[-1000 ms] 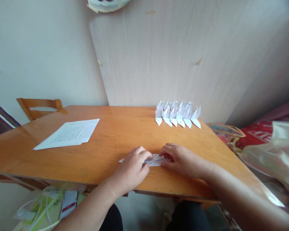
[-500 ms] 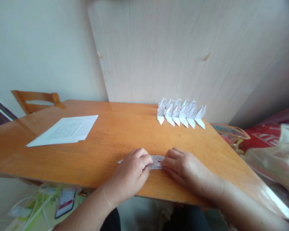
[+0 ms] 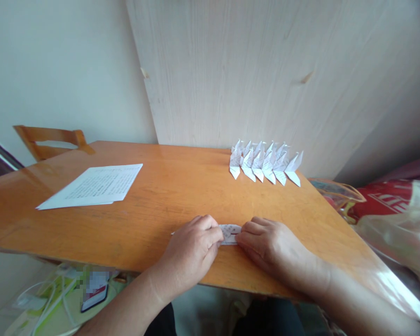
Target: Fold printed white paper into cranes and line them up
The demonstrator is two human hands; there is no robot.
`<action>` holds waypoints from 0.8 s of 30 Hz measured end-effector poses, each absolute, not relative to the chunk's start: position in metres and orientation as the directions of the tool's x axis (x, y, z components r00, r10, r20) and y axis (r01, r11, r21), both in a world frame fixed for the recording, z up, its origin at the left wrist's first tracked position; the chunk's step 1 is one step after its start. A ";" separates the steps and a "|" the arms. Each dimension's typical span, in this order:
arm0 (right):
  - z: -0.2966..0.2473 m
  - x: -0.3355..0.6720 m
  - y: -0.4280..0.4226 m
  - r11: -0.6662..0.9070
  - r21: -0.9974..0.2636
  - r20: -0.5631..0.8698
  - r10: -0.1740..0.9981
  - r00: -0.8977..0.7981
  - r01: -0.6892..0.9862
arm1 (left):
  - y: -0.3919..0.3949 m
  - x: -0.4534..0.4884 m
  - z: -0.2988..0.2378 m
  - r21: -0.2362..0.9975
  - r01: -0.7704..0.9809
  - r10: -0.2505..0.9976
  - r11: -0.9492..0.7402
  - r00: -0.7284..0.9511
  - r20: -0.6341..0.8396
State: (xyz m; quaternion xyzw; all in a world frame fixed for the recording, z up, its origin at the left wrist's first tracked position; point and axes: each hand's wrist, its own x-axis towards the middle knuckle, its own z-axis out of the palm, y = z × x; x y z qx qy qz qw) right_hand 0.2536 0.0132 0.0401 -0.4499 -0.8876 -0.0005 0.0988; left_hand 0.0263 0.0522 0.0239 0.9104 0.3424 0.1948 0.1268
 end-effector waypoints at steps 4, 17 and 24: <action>0.037 0.254 0.013 0.608 -0.065 0.208 0.783 -0.586 0.791 | 0.051 0.026 0.023 0.348 0.588 0.679 -0.730 0.682 0.272; 0.036 0.252 0.013 0.624 -0.047 0.228 0.767 -0.600 0.780 | 0.046 0.027 0.027 0.209 0.631 0.665 -0.747 0.708 0.239; 0.040 0.252 0.006 0.624 -0.007 0.185 0.769 -0.612 0.782 | 0.040 0.028 0.031 0.133 0.646 0.658 -0.751 0.721 0.216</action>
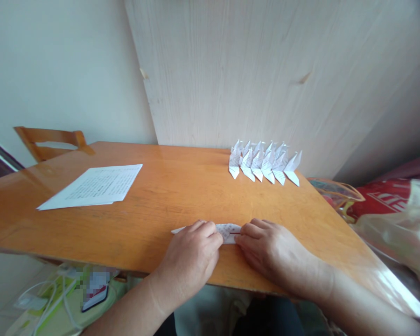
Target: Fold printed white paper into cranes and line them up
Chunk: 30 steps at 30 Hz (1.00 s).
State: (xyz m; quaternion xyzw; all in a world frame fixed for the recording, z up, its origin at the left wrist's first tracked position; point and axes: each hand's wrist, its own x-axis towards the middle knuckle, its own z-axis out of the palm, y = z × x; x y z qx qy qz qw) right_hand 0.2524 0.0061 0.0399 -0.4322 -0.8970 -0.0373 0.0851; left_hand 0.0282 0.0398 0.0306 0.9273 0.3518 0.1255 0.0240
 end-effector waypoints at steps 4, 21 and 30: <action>0.040 0.253 0.001 0.621 0.018 0.186 0.768 -0.613 0.784 | 0.033 0.030 0.031 0.111 0.660 0.667 -0.743 0.714 0.215; 0.037 0.243 -0.020 0.563 0.054 0.202 0.803 -0.561 0.825 | 0.013 0.041 0.023 0.162 0.695 0.707 -0.700 0.643 0.294; 0.034 0.246 -0.022 0.577 0.048 0.292 0.772 -0.564 0.815 | 0.015 0.038 0.023 0.114 0.684 0.685 -0.721 0.677 0.269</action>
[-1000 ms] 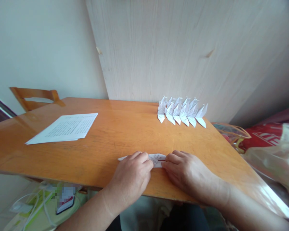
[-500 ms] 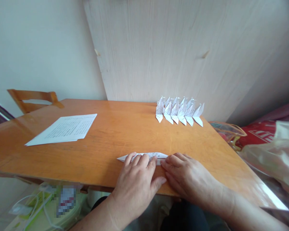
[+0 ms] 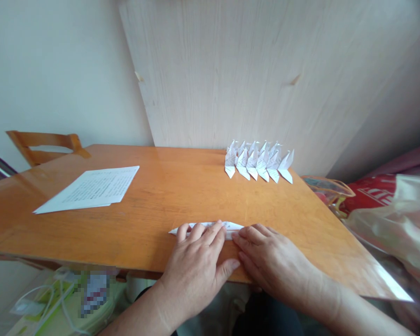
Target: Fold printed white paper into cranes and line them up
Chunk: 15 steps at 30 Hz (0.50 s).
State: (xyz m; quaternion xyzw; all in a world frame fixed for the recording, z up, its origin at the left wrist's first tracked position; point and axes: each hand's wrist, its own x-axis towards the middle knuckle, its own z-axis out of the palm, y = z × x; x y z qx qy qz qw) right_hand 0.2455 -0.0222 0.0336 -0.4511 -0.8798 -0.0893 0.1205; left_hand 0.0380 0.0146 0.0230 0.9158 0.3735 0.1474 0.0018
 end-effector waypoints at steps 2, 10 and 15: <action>0.033 0.246 -0.022 0.580 0.061 0.290 0.768 -0.571 0.812 | 0.014 0.039 0.023 0.103 0.691 0.688 -0.715 0.672 0.274; 0.032 0.247 -0.023 0.577 0.100 0.267 0.769 -0.581 0.810 | 0.013 0.038 0.024 0.081 0.696 0.689 -0.714 0.676 0.260; 0.028 0.248 -0.023 0.578 0.087 0.234 0.780 -0.581 0.811 | 0.014 0.038 0.024 0.071 0.691 0.681 -0.719 0.683 0.264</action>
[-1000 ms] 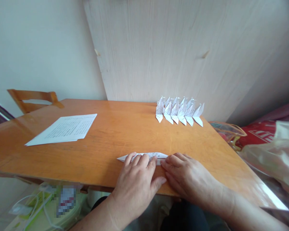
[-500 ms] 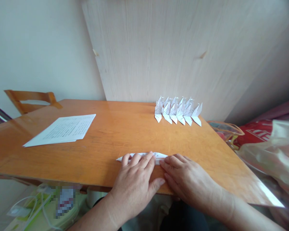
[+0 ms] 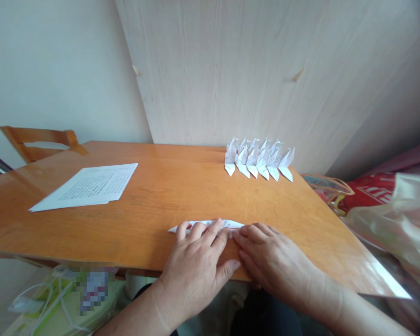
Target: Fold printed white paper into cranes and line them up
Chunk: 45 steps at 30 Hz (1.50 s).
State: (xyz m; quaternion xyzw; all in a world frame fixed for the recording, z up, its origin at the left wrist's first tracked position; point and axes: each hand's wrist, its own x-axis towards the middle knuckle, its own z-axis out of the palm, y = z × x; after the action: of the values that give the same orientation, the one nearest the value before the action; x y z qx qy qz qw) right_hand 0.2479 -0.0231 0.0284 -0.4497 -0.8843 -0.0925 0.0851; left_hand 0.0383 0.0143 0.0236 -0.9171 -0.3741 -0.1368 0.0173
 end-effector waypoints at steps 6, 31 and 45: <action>0.026 0.258 -0.030 0.507 -0.057 0.307 0.828 -0.469 0.860 | 0.015 0.039 0.022 0.069 0.687 0.676 -0.724 0.685 0.271; 0.034 0.241 -0.027 0.321 -0.097 0.131 0.942 -0.308 0.942 | 0.016 0.038 0.018 0.079 0.670 0.656 -0.738 0.685 0.316; 0.036 0.253 -0.031 0.235 -0.102 0.133 0.966 -0.220 0.967 | 0.015 0.037 0.019 0.093 0.676 0.666 -0.731 0.679 0.309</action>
State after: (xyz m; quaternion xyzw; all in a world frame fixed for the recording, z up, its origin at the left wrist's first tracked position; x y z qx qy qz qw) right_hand 0.2532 -0.0307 0.0364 -0.6186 -0.7812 -0.0012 0.0840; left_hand 0.0375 0.0155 0.0192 -0.9160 -0.3661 -0.1631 0.0145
